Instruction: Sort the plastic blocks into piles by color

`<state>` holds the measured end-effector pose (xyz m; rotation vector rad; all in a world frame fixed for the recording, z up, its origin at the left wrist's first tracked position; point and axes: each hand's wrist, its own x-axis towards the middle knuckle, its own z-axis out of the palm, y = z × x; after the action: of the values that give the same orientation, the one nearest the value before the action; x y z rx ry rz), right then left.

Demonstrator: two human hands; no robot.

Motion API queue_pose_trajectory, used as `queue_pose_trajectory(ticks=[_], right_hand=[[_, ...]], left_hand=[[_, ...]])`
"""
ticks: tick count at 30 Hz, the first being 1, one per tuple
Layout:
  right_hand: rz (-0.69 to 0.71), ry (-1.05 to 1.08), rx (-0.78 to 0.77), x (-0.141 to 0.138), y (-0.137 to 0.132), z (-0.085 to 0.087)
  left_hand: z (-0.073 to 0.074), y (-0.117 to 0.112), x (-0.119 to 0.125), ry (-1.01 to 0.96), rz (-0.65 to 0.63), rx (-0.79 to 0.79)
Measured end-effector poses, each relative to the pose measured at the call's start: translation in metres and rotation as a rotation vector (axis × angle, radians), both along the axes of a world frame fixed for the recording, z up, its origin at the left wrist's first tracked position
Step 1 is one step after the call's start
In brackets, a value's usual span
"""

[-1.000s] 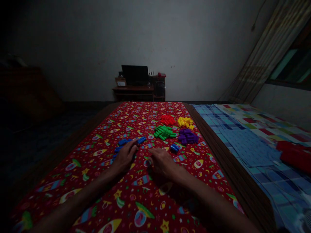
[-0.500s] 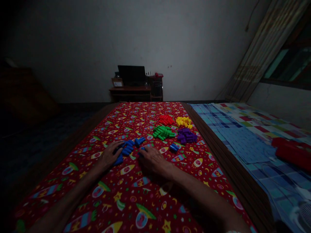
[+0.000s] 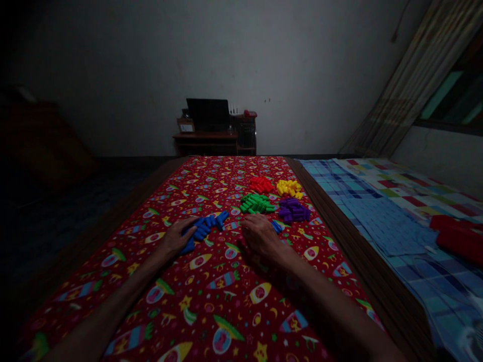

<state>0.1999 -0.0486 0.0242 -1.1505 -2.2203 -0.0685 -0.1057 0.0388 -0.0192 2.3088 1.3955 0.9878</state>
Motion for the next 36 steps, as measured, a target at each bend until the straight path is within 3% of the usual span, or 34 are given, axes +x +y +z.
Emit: queue_pose_trajectory(ticks=[2,5,9,15,20,23,26,31,36], right_hand=[[0.075,-0.027,-0.070,-0.026,0.019,0.005],[0.079,-0.160,-0.166,-0.061,0.045,0.003],[0.061,-0.245,-0.198,-0.076,0.053,-0.007],[0.040,-0.093,-0.147,-0.021,0.019,0.006],[-0.162,-0.129,-0.233,0.030,0.010,0.009],[-0.223,-0.199,-0.297,0.043,0.011,0.003],[-0.186,-0.264,-0.333,0.046,0.008,0.002],[-0.141,-0.213,-0.236,0.024,0.011,0.017],[0.069,-0.219,-0.247,-0.038,0.040,0.026]], left_hand=[[0.000,-0.001,0.001,-0.004,-0.006,0.001],[0.002,-0.003,0.001,-0.008,-0.018,0.014],[0.005,-0.006,0.000,-0.020,-0.035,0.030],[0.007,-0.008,0.000,0.004,-0.030,0.016],[0.006,-0.008,-0.001,0.017,-0.028,0.012],[0.004,-0.007,-0.001,0.015,-0.026,0.026],[0.002,-0.006,-0.002,0.007,-0.019,0.037],[0.000,-0.004,-0.003,0.015,-0.018,0.052],[0.000,-0.005,-0.003,0.020,-0.041,0.054]])
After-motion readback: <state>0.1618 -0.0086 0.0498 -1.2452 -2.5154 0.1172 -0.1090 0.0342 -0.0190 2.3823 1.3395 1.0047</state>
